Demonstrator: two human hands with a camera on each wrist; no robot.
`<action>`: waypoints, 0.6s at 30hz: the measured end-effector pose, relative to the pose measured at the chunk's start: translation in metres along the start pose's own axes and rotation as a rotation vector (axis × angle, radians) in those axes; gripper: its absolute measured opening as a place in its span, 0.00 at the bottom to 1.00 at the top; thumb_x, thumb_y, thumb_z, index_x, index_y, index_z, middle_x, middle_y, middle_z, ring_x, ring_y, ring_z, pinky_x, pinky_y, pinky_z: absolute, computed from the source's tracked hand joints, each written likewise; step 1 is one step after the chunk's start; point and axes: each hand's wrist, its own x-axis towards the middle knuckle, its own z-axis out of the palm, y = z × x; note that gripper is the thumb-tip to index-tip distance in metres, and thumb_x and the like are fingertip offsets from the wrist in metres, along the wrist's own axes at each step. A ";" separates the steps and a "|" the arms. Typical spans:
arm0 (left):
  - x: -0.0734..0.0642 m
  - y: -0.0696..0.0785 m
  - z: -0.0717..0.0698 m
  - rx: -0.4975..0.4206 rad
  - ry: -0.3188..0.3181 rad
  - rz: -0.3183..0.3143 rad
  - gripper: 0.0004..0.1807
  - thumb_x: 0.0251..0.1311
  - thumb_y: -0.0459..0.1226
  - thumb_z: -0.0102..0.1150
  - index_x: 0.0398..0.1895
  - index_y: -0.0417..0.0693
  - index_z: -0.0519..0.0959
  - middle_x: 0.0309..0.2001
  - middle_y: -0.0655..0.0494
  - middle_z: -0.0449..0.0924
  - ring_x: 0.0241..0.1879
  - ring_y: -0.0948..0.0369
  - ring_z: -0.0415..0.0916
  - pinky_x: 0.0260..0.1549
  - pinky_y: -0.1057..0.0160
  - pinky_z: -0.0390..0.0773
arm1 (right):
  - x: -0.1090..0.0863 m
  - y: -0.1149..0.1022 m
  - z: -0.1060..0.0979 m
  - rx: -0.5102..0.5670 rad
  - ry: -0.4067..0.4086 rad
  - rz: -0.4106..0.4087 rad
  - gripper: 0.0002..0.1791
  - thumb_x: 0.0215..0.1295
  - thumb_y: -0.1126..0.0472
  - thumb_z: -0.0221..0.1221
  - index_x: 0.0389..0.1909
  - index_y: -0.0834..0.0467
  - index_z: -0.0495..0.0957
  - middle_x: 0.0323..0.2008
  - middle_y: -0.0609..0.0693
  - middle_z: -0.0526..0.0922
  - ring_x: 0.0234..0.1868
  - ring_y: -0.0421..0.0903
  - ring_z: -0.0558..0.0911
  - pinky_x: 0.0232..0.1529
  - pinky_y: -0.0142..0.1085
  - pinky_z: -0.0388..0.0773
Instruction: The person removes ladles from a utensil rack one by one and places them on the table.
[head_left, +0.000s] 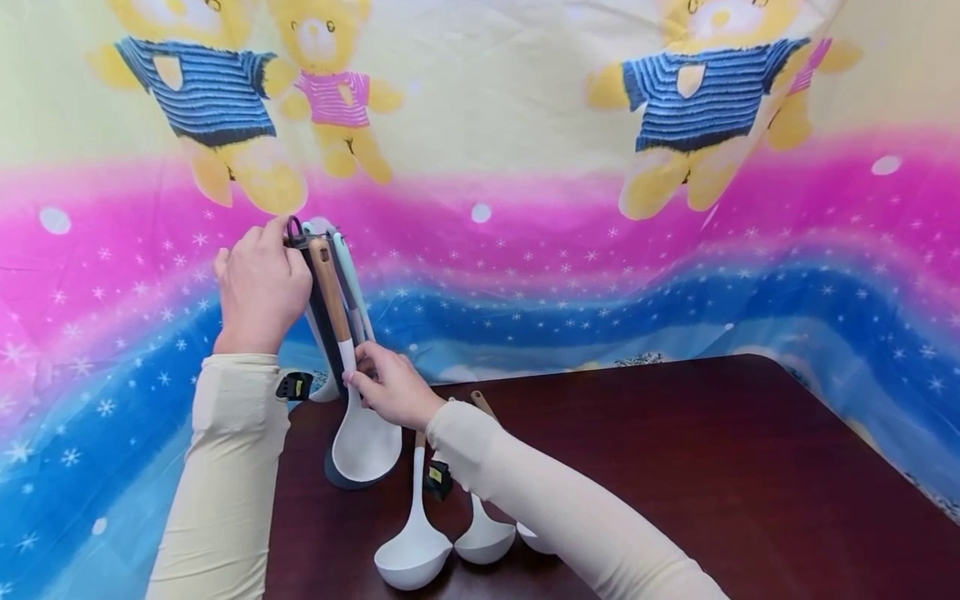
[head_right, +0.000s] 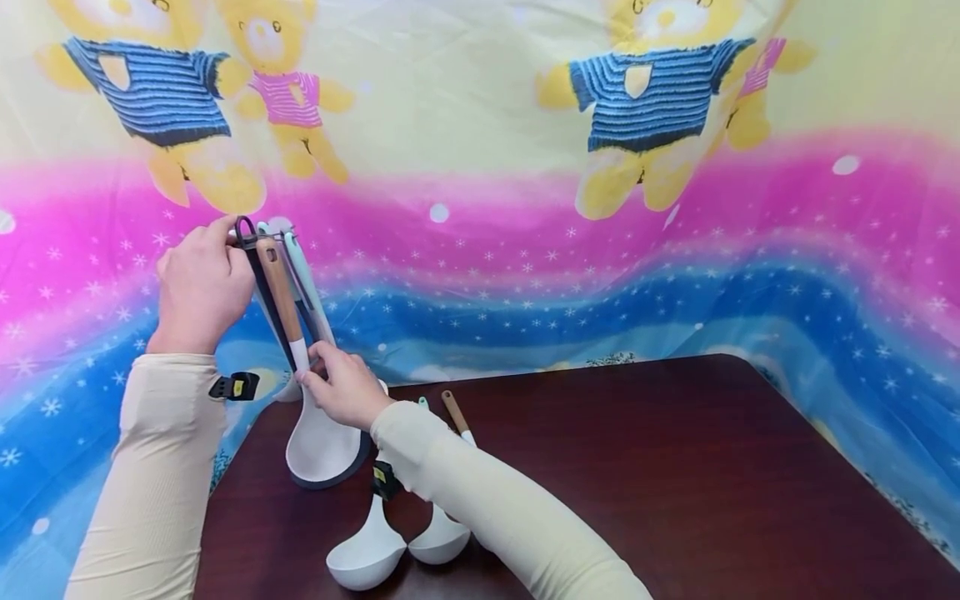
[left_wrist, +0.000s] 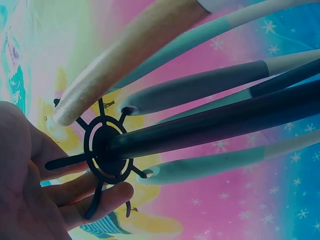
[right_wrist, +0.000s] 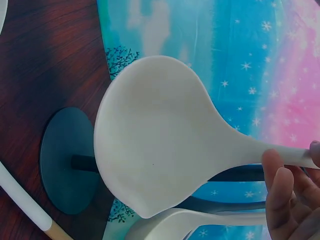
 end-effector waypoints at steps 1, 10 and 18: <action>0.000 0.000 0.000 -0.001 -0.001 -0.002 0.28 0.73 0.38 0.31 0.73 0.42 0.64 0.52 0.31 0.73 0.58 0.34 0.70 0.70 0.32 0.46 | -0.002 0.000 0.000 -0.007 0.002 -0.002 0.10 0.76 0.56 0.53 0.53 0.55 0.71 0.44 0.53 0.85 0.30 0.46 0.84 0.34 0.30 0.79; -0.002 0.001 0.001 0.026 -0.047 -0.009 0.28 0.76 0.39 0.31 0.76 0.42 0.58 0.60 0.29 0.70 0.64 0.34 0.65 0.71 0.32 0.40 | -0.014 -0.004 -0.007 -0.028 0.011 -0.031 0.11 0.76 0.55 0.53 0.53 0.54 0.72 0.43 0.51 0.85 0.29 0.38 0.81 0.35 0.30 0.79; -0.003 0.001 0.001 0.037 -0.042 -0.005 0.28 0.76 0.37 0.33 0.77 0.41 0.57 0.60 0.28 0.70 0.60 0.34 0.58 0.64 0.34 0.55 | -0.032 -0.007 -0.018 0.003 0.013 -0.073 0.12 0.75 0.57 0.54 0.55 0.56 0.72 0.44 0.52 0.85 0.30 0.41 0.82 0.36 0.30 0.80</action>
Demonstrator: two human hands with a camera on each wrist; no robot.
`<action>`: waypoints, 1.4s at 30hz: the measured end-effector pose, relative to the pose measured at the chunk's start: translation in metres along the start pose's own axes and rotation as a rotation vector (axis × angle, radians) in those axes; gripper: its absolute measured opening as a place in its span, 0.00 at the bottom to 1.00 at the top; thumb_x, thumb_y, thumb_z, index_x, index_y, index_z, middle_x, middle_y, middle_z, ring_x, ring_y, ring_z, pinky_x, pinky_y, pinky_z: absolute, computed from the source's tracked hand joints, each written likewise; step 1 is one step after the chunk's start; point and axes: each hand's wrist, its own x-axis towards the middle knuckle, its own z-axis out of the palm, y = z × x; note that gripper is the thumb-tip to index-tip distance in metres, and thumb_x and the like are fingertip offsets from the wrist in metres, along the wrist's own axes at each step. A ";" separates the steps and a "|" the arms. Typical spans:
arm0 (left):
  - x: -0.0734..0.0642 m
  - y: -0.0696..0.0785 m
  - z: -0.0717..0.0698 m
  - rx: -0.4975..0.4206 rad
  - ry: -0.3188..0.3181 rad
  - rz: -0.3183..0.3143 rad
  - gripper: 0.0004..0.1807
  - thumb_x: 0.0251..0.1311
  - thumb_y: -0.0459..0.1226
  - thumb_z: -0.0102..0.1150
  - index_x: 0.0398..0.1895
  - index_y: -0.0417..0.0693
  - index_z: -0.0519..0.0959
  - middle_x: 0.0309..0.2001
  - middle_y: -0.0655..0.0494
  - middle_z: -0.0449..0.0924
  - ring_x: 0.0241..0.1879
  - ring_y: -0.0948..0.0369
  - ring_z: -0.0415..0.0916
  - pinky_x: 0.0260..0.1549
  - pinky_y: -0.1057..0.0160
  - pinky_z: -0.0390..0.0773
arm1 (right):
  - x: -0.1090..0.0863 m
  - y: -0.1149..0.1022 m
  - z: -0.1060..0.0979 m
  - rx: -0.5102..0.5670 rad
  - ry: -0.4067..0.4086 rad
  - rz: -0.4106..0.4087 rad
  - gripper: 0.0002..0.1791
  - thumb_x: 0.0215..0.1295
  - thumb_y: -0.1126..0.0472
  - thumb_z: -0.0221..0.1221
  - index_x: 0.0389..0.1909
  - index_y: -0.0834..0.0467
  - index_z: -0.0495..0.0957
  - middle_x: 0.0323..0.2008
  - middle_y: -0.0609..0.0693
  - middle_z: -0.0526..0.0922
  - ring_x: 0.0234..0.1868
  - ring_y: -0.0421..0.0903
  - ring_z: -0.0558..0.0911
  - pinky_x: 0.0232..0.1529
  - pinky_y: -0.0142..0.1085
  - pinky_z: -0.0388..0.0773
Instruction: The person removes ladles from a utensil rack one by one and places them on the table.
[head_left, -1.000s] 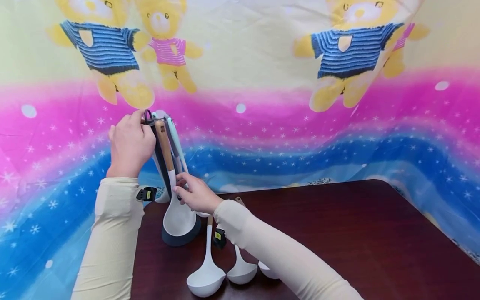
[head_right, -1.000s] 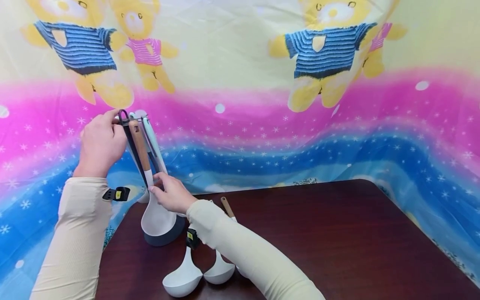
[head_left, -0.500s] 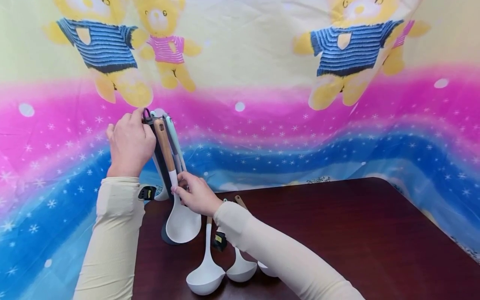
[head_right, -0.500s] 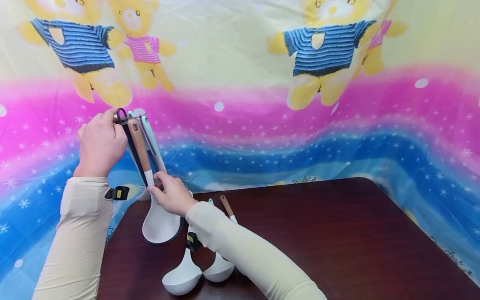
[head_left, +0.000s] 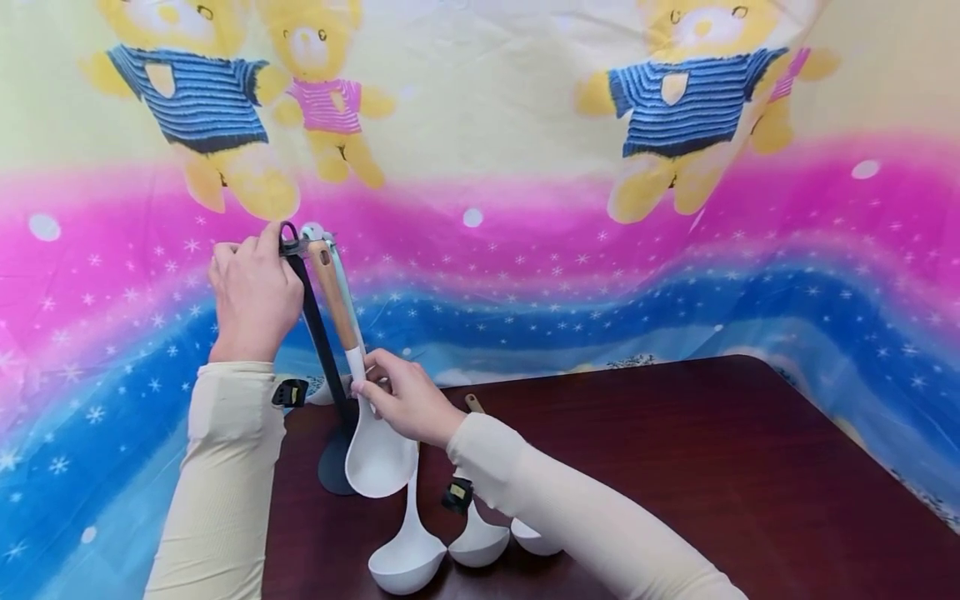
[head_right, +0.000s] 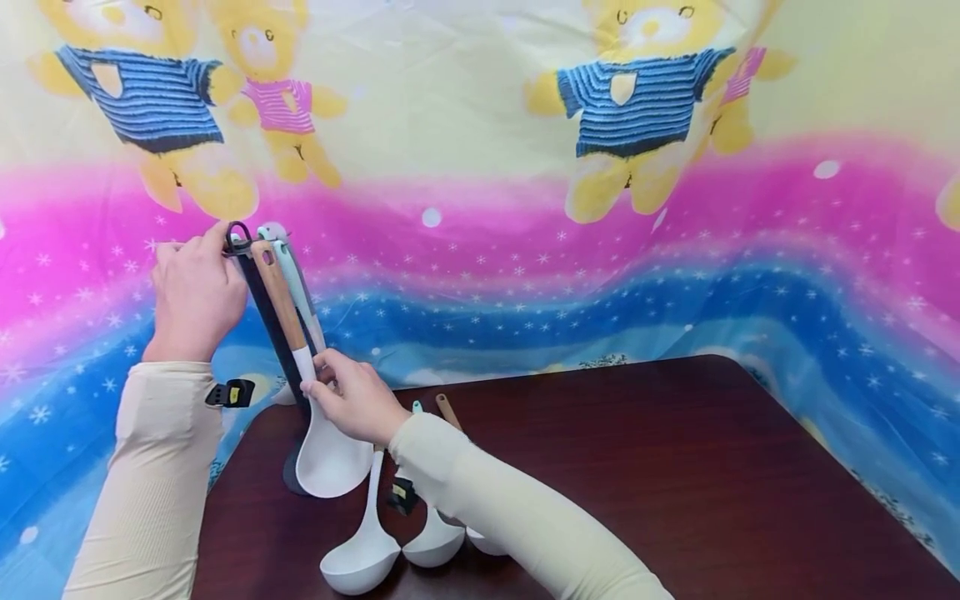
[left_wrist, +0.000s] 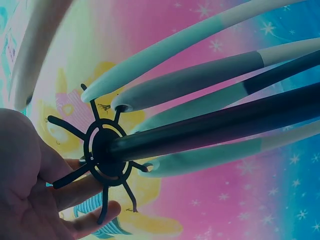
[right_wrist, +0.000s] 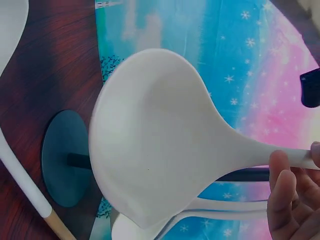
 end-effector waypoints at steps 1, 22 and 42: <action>0.000 0.000 0.000 0.004 0.003 0.001 0.28 0.76 0.37 0.33 0.77 0.41 0.57 0.58 0.28 0.71 0.59 0.35 0.57 0.62 0.34 0.56 | -0.003 0.000 -0.002 0.002 0.000 -0.001 0.12 0.75 0.58 0.54 0.55 0.56 0.72 0.44 0.52 0.85 0.31 0.41 0.83 0.36 0.30 0.80; 0.001 -0.001 -0.001 0.023 -0.028 -0.007 0.29 0.75 0.36 0.35 0.78 0.44 0.55 0.59 0.30 0.69 0.58 0.37 0.60 0.57 0.33 0.60 | -0.065 0.039 -0.091 -0.088 0.096 0.093 0.12 0.76 0.58 0.53 0.55 0.57 0.74 0.41 0.53 0.85 0.32 0.48 0.83 0.33 0.41 0.81; 0.000 -0.002 0.001 -0.020 0.005 -0.030 0.28 0.75 0.36 0.36 0.77 0.45 0.58 0.57 0.33 0.66 0.55 0.37 0.66 0.55 0.34 0.63 | -0.114 0.083 -0.151 -0.289 0.069 0.297 0.09 0.75 0.60 0.54 0.48 0.61 0.76 0.29 0.48 0.83 0.30 0.44 0.82 0.32 0.39 0.80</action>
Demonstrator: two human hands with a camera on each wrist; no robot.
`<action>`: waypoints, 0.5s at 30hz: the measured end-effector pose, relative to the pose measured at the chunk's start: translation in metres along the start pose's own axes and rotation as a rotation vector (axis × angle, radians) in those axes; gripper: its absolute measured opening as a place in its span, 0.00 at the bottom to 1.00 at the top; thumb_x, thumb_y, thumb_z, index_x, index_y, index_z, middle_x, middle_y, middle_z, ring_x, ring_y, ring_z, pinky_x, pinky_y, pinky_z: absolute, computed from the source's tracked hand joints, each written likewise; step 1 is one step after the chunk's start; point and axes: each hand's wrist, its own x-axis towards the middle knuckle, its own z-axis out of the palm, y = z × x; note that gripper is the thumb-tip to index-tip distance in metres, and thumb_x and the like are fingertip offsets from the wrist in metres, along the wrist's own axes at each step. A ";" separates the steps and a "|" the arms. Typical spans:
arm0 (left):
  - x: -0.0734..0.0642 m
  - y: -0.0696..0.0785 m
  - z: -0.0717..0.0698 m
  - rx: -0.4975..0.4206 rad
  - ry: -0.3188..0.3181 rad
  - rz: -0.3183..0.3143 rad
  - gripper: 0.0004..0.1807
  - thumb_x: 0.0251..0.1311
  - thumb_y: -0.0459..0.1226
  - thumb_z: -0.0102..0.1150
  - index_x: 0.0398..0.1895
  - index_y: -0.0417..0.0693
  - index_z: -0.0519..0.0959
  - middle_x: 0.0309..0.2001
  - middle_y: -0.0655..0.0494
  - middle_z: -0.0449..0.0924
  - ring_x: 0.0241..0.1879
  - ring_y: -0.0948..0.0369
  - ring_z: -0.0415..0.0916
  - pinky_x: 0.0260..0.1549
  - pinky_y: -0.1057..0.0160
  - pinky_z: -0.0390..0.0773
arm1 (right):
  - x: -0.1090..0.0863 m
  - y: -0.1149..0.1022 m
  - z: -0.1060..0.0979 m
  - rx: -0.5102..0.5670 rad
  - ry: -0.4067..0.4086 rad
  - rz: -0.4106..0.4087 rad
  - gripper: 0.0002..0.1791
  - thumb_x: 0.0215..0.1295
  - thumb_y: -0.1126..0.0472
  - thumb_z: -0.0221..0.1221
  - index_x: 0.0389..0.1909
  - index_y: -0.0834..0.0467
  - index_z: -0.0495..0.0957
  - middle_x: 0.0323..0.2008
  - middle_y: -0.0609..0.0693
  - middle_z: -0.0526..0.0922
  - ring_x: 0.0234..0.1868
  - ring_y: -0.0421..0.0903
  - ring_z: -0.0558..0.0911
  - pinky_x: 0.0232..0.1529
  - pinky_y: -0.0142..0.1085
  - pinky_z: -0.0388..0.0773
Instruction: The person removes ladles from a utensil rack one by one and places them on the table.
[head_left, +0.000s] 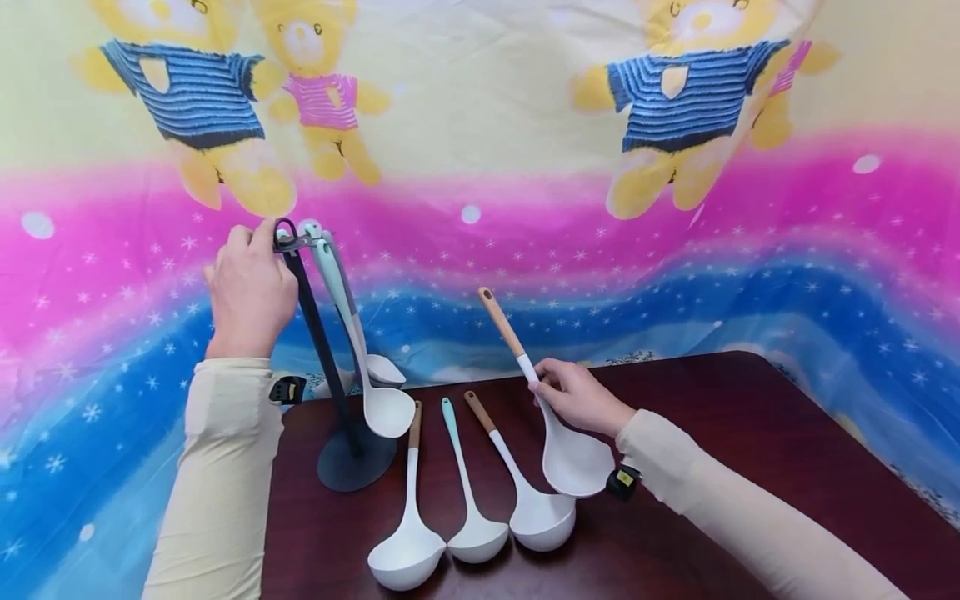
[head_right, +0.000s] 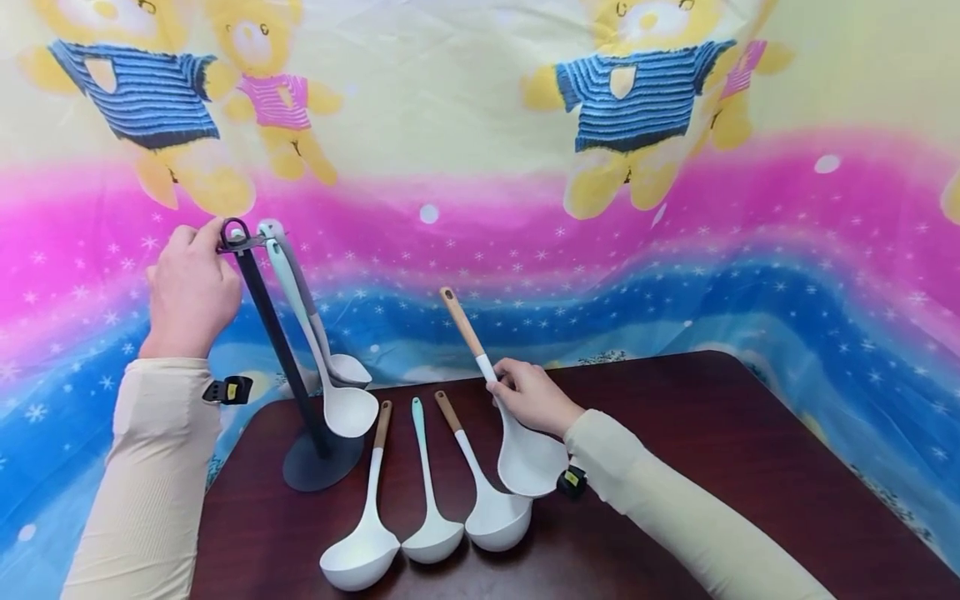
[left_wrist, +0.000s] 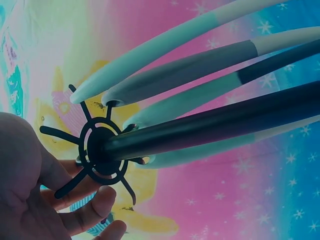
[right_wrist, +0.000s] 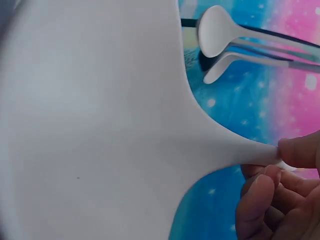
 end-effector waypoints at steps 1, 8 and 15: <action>0.001 0.000 0.000 0.000 0.001 0.002 0.28 0.75 0.35 0.36 0.77 0.44 0.58 0.57 0.32 0.66 0.55 0.37 0.66 0.55 0.34 0.63 | -0.001 0.004 0.000 -0.011 -0.008 0.008 0.09 0.75 0.60 0.54 0.47 0.61 0.76 0.29 0.48 0.83 0.30 0.44 0.82 0.31 0.38 0.80; 0.002 0.001 0.002 -0.007 0.021 -0.004 0.27 0.75 0.34 0.35 0.76 0.42 0.61 0.56 0.32 0.68 0.54 0.37 0.63 0.54 0.37 0.67 | -0.005 0.026 0.000 -0.039 -0.068 0.107 0.09 0.75 0.63 0.54 0.47 0.64 0.77 0.28 0.50 0.83 0.28 0.44 0.81 0.28 0.38 0.78; 0.003 0.003 0.002 0.024 0.040 0.001 0.27 0.74 0.34 0.36 0.75 0.40 0.62 0.58 0.31 0.69 0.55 0.40 0.59 0.50 0.39 0.70 | -0.002 0.044 0.001 -0.016 -0.117 0.263 0.10 0.76 0.63 0.52 0.49 0.65 0.75 0.33 0.60 0.84 0.25 0.48 0.79 0.22 0.36 0.74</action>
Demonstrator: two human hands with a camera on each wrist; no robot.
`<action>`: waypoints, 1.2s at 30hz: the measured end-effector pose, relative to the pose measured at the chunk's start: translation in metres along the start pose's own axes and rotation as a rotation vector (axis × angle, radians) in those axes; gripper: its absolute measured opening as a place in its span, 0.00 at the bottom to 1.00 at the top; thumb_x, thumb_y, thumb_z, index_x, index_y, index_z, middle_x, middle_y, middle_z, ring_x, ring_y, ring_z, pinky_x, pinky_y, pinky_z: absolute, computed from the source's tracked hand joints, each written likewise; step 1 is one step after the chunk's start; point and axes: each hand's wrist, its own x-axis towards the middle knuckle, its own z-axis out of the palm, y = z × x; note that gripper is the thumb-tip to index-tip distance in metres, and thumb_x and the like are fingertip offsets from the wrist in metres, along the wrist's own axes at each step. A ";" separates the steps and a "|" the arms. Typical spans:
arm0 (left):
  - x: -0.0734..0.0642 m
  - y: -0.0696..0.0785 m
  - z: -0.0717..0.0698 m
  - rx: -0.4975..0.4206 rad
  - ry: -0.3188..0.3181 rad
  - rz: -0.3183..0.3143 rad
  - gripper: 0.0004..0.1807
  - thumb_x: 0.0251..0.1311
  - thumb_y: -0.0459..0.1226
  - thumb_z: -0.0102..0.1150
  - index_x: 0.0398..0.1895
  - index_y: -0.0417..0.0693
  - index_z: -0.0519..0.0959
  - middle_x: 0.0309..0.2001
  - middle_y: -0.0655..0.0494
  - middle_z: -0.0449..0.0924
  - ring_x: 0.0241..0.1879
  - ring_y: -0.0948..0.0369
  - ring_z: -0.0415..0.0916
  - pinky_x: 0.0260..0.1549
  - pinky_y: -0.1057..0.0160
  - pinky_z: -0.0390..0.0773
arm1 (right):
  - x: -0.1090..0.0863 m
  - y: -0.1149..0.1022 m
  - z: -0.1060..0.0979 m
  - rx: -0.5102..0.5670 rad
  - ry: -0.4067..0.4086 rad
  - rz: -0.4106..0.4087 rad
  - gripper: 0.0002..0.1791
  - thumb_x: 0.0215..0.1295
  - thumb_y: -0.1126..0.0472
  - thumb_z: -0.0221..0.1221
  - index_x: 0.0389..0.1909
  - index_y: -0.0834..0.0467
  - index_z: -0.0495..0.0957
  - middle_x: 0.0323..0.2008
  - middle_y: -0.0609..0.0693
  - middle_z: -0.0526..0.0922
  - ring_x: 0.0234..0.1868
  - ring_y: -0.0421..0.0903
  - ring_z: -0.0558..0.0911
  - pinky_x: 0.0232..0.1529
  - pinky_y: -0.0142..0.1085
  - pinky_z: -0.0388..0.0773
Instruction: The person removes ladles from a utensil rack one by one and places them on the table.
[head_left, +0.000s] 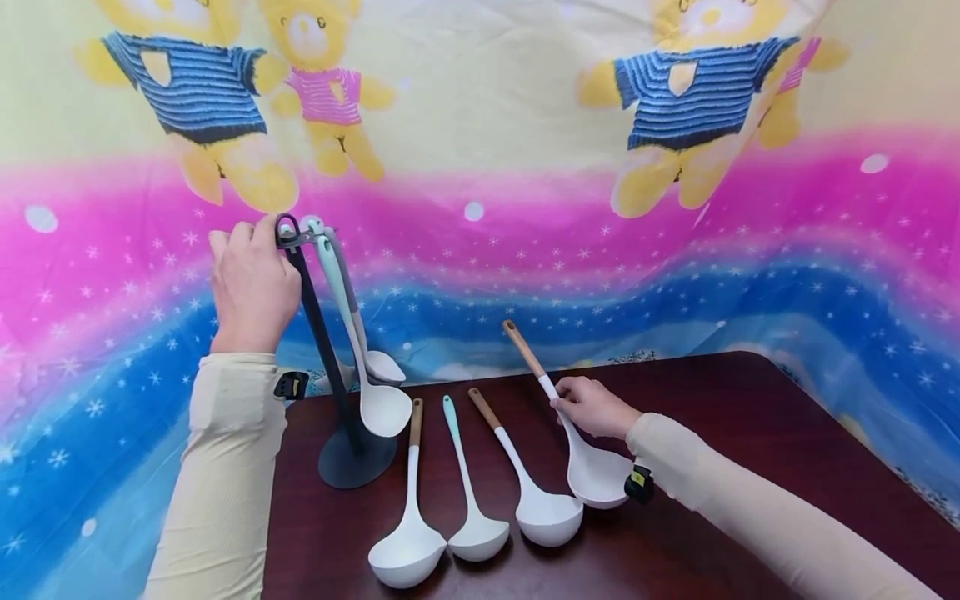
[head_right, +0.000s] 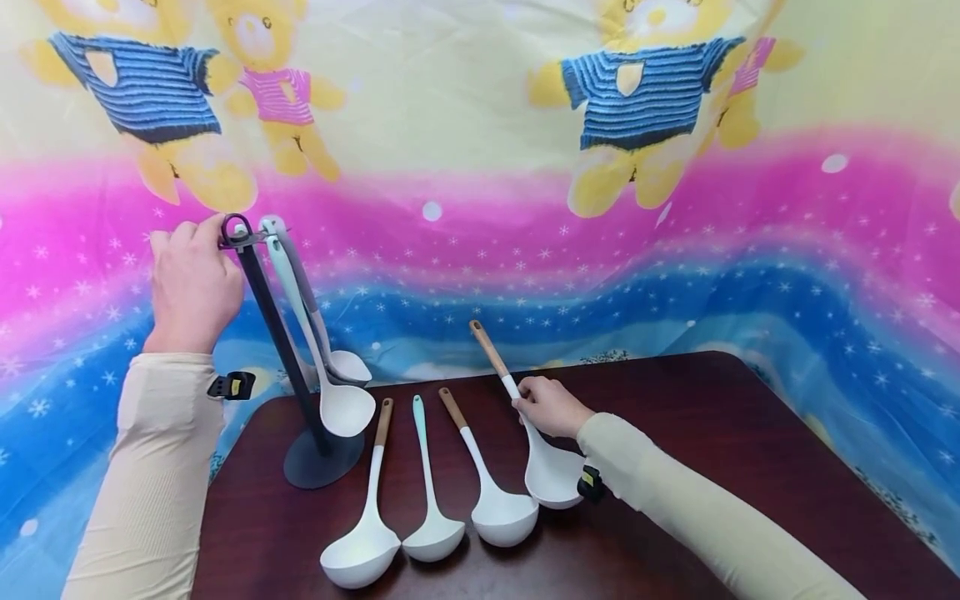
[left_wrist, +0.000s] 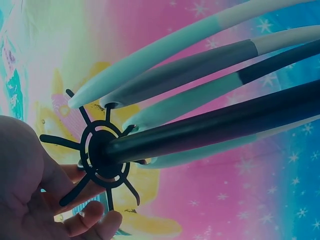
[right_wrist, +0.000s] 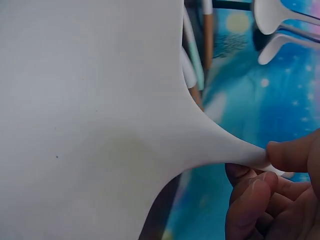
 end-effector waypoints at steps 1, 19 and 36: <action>0.000 0.001 -0.001 0.009 -0.002 0.003 0.27 0.74 0.33 0.37 0.75 0.39 0.62 0.58 0.31 0.69 0.56 0.40 0.59 0.51 0.39 0.70 | 0.000 0.003 0.000 0.001 -0.007 0.024 0.10 0.76 0.63 0.52 0.49 0.65 0.75 0.34 0.61 0.84 0.24 0.48 0.78 0.21 0.36 0.72; 0.001 -0.001 -0.004 0.010 0.056 0.063 0.28 0.72 0.32 0.36 0.75 0.51 0.64 0.44 0.34 0.73 0.44 0.39 0.71 0.48 0.37 0.70 | 0.006 0.023 0.020 -0.044 -0.099 0.109 0.09 0.74 0.65 0.54 0.50 0.62 0.76 0.31 0.55 0.83 0.18 0.44 0.68 0.15 0.34 0.67; -0.005 -0.001 -0.003 -0.030 0.052 0.064 0.21 0.73 0.42 0.40 0.60 0.41 0.73 0.43 0.36 0.75 0.43 0.41 0.74 0.47 0.37 0.67 | -0.003 0.025 0.022 -0.033 -0.209 0.163 0.21 0.71 0.65 0.56 0.63 0.61 0.69 0.35 0.55 0.79 0.23 0.47 0.73 0.21 0.39 0.72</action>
